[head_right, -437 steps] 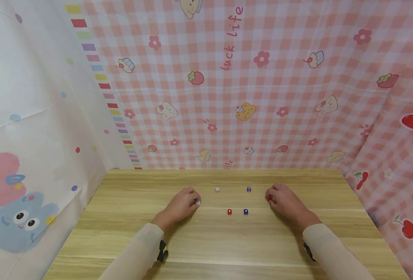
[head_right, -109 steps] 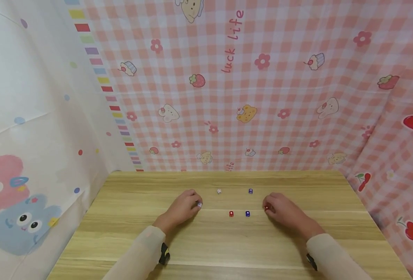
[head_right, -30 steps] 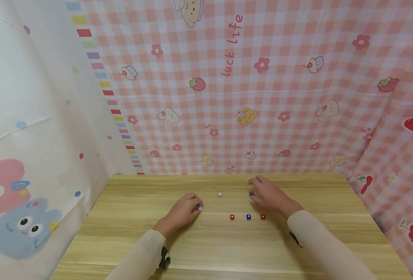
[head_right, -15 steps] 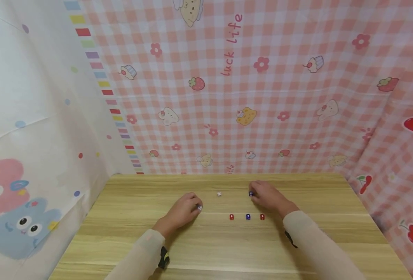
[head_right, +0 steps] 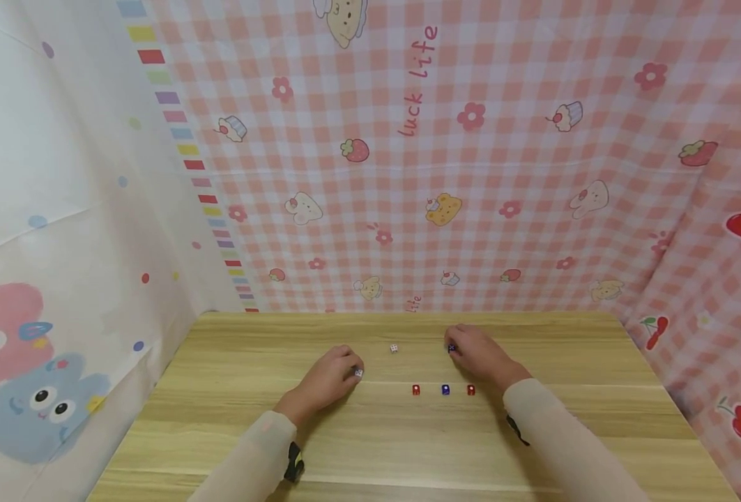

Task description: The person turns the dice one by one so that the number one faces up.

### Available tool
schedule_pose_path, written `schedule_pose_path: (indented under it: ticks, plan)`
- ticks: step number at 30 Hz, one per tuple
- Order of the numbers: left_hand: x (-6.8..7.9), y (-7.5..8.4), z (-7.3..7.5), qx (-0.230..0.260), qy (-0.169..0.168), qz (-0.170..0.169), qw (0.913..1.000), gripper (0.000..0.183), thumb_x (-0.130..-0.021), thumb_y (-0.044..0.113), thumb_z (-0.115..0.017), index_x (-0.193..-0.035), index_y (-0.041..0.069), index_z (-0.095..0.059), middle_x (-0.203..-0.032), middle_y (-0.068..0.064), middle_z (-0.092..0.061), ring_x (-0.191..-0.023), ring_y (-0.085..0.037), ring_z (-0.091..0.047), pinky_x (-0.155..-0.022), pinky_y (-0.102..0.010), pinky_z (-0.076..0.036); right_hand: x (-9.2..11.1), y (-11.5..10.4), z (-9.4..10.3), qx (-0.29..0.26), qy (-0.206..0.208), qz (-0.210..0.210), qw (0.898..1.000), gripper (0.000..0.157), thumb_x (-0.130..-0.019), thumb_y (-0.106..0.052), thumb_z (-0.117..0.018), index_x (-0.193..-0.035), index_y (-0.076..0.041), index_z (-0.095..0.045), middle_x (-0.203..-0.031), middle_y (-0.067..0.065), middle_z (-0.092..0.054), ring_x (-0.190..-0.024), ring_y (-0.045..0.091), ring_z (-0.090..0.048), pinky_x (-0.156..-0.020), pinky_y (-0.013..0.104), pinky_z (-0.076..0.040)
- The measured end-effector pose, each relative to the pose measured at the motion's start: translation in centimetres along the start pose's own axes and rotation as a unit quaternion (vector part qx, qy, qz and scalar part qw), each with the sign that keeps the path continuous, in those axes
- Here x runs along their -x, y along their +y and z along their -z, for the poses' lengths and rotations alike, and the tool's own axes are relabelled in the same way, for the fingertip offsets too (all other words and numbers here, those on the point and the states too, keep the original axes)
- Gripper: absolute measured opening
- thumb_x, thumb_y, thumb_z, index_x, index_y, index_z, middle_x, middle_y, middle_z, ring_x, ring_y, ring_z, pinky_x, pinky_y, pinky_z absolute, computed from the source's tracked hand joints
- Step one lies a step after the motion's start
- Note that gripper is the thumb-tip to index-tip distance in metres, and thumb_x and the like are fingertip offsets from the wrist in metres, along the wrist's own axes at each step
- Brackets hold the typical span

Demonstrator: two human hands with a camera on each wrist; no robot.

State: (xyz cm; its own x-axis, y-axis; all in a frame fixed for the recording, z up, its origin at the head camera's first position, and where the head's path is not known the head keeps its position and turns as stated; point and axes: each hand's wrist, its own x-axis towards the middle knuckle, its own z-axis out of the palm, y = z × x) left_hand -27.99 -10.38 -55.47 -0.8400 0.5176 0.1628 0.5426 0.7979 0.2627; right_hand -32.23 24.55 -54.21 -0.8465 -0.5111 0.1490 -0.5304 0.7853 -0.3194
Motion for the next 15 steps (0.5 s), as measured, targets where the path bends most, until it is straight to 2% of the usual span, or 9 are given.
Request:
schedule_pose_path:
  ticks: [6,15]
  plan:
    - [0.07,0.02,0.16,0.002,-0.004,0.0,1.0,0.005,-0.097,0.021,-0.073,-0.101,0.019,-0.072,-0.106,0.004,-0.063,-0.102,-0.014,-0.058,-0.091,-0.031,-0.053,0.01,0.04,-0.02,0.005,-0.003,-0.002,1.0,0.013,-0.092,-0.005,-0.074,-0.096,-0.013,-0.065,-0.092,-0.002,-0.061,-0.084,0.014,-0.055,-0.076,0.037,-0.052]
    - [0.02,-0.16,-0.07,0.005,-0.004,-0.001,1.0,0.005,-0.097,0.023,-0.073,-0.101,0.02,-0.071,-0.106,0.005,-0.063,-0.102,-0.014,-0.057,-0.091,-0.03,-0.053,0.06,0.21,-0.11,0.043,0.021,0.04,0.998,0.013,-0.089,-0.002,-0.074,-0.096,-0.012,-0.068,-0.097,0.001,-0.063,-0.09,0.02,-0.059,-0.08,0.041,-0.055]
